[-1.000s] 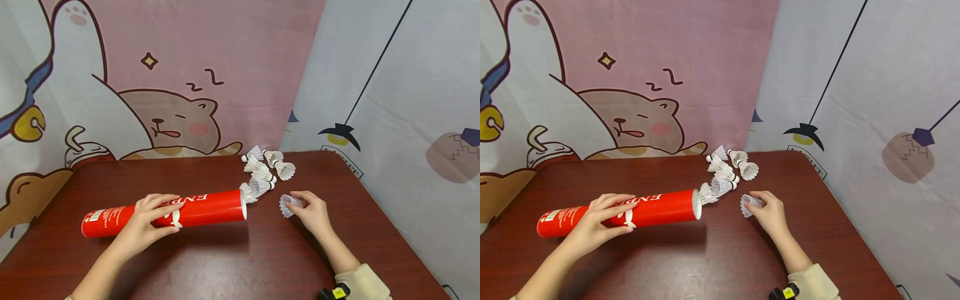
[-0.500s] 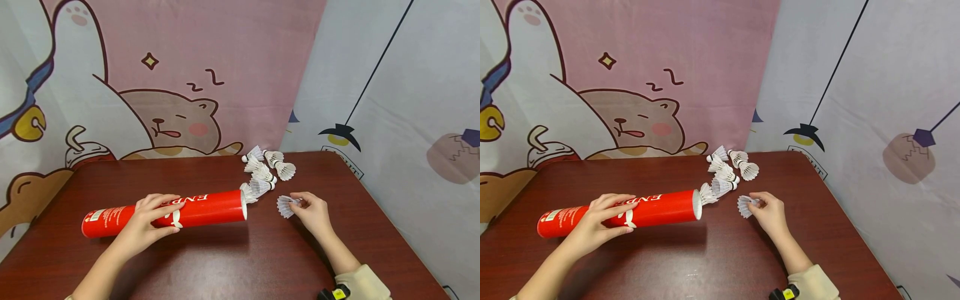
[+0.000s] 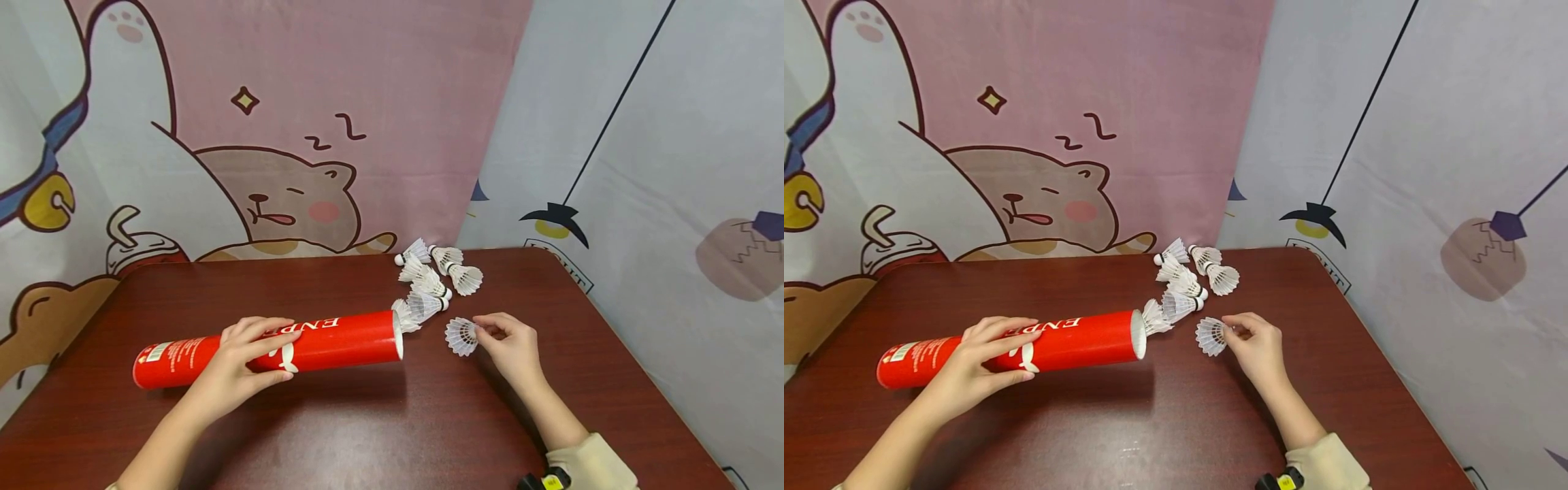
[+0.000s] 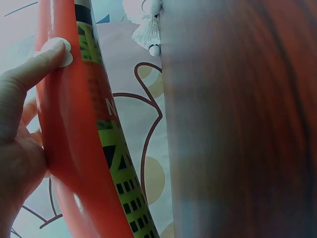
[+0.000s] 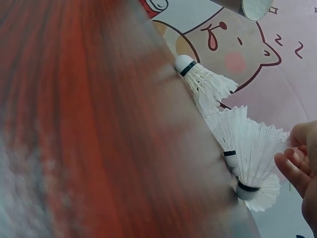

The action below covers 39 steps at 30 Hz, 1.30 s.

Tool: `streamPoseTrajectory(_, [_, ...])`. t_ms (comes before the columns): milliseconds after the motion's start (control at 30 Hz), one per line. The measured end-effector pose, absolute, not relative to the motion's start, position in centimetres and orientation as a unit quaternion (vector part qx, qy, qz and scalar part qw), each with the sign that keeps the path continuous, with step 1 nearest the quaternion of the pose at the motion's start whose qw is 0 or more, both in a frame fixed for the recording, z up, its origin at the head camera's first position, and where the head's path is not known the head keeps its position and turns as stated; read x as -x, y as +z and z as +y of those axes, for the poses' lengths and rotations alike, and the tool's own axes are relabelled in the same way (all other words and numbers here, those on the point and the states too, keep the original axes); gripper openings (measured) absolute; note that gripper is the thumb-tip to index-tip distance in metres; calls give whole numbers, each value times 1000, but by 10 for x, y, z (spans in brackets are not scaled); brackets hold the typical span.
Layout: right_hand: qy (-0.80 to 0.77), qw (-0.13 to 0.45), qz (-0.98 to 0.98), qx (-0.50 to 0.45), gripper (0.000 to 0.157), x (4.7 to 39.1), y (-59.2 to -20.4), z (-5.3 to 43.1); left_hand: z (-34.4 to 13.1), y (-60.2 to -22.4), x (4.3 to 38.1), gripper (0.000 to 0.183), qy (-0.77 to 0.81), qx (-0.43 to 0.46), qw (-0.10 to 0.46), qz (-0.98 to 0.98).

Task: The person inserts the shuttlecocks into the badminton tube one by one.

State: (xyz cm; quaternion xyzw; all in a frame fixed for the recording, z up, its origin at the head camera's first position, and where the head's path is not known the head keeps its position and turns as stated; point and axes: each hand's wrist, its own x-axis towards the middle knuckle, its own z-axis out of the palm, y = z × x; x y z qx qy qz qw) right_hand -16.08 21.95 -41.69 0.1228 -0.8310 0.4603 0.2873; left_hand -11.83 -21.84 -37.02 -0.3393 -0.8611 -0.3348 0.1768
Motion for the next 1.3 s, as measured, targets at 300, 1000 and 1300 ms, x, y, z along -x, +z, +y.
streamPoseTrajectory(300, [461, 293, -829, -122, 8, 146, -389, 207, -219, -370, 118, 58, -338, 341, 177, -859])
streamPoseTrajectory(1000, [480, 287, -823, -96, 9, 149, -380, 205, -220, -369, 118, 58, -338, 340, 177, -859])
streamPoseTrajectory(1300, [516, 260, -809, -106, 6, 126, -340, 178, -219, -370, 119, 57, -340, 342, 178, -858])
